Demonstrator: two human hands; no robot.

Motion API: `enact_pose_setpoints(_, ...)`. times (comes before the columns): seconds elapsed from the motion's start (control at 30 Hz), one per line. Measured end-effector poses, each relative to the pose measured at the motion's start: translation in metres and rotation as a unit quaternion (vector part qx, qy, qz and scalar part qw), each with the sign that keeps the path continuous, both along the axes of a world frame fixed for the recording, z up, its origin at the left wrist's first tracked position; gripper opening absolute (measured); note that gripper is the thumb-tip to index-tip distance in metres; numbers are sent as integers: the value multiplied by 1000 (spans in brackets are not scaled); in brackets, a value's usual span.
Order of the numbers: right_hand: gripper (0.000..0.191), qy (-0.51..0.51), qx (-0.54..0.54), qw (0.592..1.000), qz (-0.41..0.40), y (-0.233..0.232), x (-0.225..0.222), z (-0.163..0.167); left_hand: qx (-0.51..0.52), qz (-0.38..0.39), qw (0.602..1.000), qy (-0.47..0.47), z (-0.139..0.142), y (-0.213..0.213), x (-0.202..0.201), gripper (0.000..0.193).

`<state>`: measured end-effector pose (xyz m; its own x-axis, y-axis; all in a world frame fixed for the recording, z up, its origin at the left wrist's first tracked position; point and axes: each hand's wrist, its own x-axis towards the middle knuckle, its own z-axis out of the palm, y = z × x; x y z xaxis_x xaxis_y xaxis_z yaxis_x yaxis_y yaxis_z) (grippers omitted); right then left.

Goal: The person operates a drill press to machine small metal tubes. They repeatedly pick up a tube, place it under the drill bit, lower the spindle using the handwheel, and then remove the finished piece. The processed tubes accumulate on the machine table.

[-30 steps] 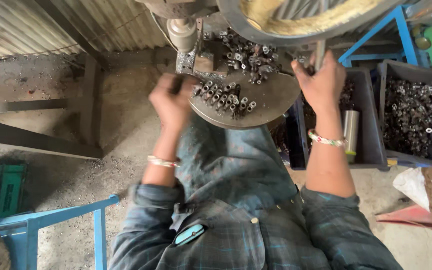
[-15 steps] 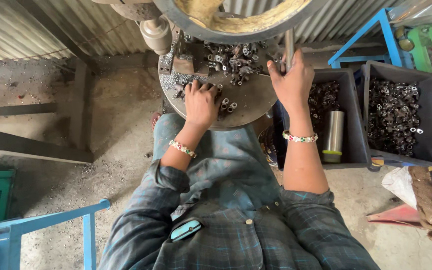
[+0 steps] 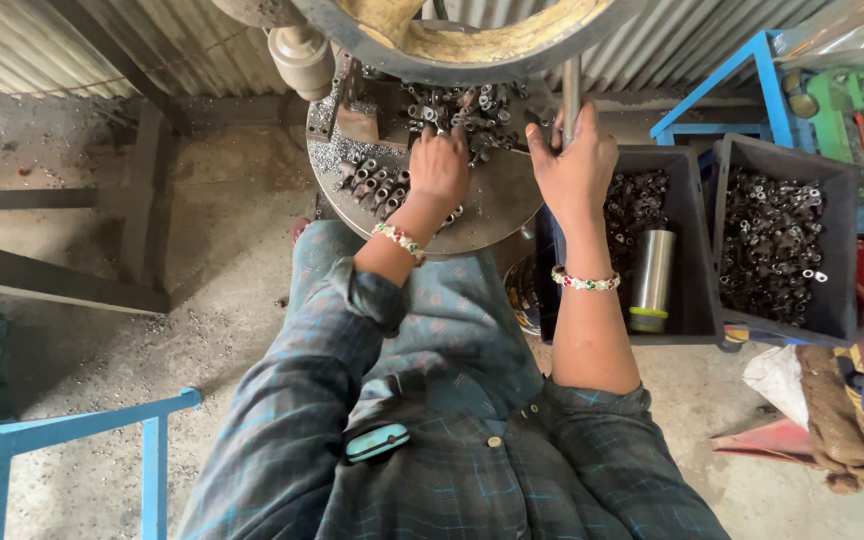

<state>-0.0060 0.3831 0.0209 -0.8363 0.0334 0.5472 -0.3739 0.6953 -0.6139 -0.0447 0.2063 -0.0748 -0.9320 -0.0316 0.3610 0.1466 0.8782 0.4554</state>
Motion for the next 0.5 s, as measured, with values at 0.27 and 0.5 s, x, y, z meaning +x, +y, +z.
enact_pose_setpoints(0.27,38,8,6,1000,-2,-2,0,-1,-51,2,992,119,-10,-4,3,28)
enact_pose_setpoints(0.5,38,19,2,1000,3,-3,0,-2,738,-149,640,-153,38,-77,49,19)
